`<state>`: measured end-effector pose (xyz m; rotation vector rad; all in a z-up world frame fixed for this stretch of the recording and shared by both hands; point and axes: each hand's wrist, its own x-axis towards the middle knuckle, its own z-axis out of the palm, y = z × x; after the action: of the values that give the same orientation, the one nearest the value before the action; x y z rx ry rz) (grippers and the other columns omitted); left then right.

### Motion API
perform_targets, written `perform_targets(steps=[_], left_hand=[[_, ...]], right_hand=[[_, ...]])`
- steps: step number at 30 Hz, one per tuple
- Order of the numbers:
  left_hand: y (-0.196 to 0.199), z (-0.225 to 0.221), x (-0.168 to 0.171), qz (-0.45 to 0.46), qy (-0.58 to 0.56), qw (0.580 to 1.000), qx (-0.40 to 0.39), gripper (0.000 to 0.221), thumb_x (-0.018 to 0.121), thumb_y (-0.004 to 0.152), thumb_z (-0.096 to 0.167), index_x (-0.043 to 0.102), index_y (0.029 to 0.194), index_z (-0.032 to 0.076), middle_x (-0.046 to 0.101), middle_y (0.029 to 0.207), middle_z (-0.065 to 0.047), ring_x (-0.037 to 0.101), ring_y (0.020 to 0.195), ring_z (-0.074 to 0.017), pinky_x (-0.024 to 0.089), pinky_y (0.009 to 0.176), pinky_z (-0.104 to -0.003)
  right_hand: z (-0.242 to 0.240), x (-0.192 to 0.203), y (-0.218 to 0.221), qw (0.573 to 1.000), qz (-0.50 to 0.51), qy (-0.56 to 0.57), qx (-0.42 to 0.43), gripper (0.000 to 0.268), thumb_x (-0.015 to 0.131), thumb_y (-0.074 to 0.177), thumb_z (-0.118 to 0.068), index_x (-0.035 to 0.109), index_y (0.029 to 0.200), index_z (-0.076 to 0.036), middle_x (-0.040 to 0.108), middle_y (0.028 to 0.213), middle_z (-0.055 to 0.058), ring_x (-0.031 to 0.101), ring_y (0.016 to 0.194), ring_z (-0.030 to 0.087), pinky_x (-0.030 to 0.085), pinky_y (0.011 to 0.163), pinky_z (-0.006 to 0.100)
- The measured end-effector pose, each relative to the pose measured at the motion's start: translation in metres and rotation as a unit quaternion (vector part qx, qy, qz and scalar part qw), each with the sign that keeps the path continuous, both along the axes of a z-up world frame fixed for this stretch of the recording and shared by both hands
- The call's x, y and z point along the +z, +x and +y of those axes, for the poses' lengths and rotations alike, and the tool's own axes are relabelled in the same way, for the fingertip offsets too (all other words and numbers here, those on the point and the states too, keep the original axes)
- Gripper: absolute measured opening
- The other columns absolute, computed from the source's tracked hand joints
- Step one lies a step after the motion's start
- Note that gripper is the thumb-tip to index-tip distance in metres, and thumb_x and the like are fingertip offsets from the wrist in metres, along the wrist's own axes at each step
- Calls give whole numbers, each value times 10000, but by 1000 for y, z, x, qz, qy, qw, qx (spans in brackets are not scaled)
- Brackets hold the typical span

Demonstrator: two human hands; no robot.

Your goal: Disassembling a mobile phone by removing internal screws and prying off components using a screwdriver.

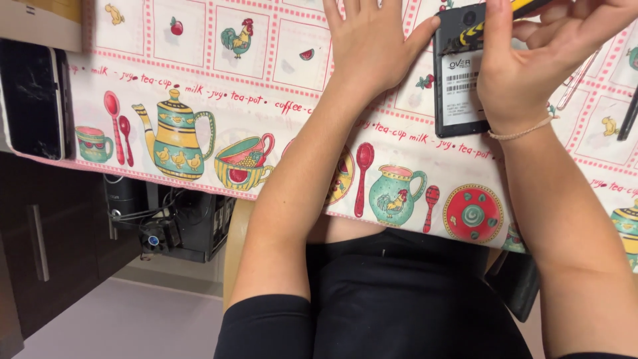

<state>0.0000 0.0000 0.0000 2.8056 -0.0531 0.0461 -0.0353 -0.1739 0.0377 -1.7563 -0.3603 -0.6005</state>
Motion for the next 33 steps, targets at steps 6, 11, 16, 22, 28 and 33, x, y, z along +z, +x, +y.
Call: perform_targets(steps=[6,11,16,22,28,33], left_hand=[[-3,1,1,-45,30,999,2,893,516,914,787,446,1482,101,506,1500,-242,359,1461,-412,75,1250,-645],[-3,2,18,10,62,998,-8,962,551,992,805,281,1600,111,201,1645,-281,84,1544,-429,17,1248,-666],[-6,2,21,69,64,996,-5,1083,442,993,890,125,1689,123,-61,1688,-280,-97,1576,-412,-27,1268,-658],[-9,6,29,-69,2,998,-1,1030,708,865,760,382,1571,85,174,1659,-304,59,1565,-453,57,1241,-706],[-13,10,56,20,-371,872,-319,532,459,732,-47,599,1239,36,722,1180,-220,654,1077,-422,496,960,-463],[-15,17,55,101,-429,852,-281,276,568,970,7,697,1205,72,772,1149,-76,724,1068,-228,522,958,-329]], right_hand=[[-10,2,3,989,-61,-127,37,580,884,1050,172,442,1392,19,431,1222,224,576,837,328,590,696,412],[-9,12,5,985,-60,-144,77,543,840,1077,132,445,1432,18,483,1301,245,560,869,284,581,726,362],[-4,22,1,968,-52,-145,199,484,602,1102,222,372,1467,5,449,1308,293,754,1074,445,640,877,389],[-6,17,-10,969,-31,-113,218,481,458,1083,182,359,1500,-37,602,1229,300,661,1147,392,569,1064,469],[2,32,-4,969,-120,-151,156,379,555,1069,22,434,1416,-76,575,1393,272,565,1352,453,316,1299,619],[-5,32,-1,969,-137,-188,79,363,619,1051,-111,503,1392,-70,490,1448,256,506,1367,423,405,1219,565]])
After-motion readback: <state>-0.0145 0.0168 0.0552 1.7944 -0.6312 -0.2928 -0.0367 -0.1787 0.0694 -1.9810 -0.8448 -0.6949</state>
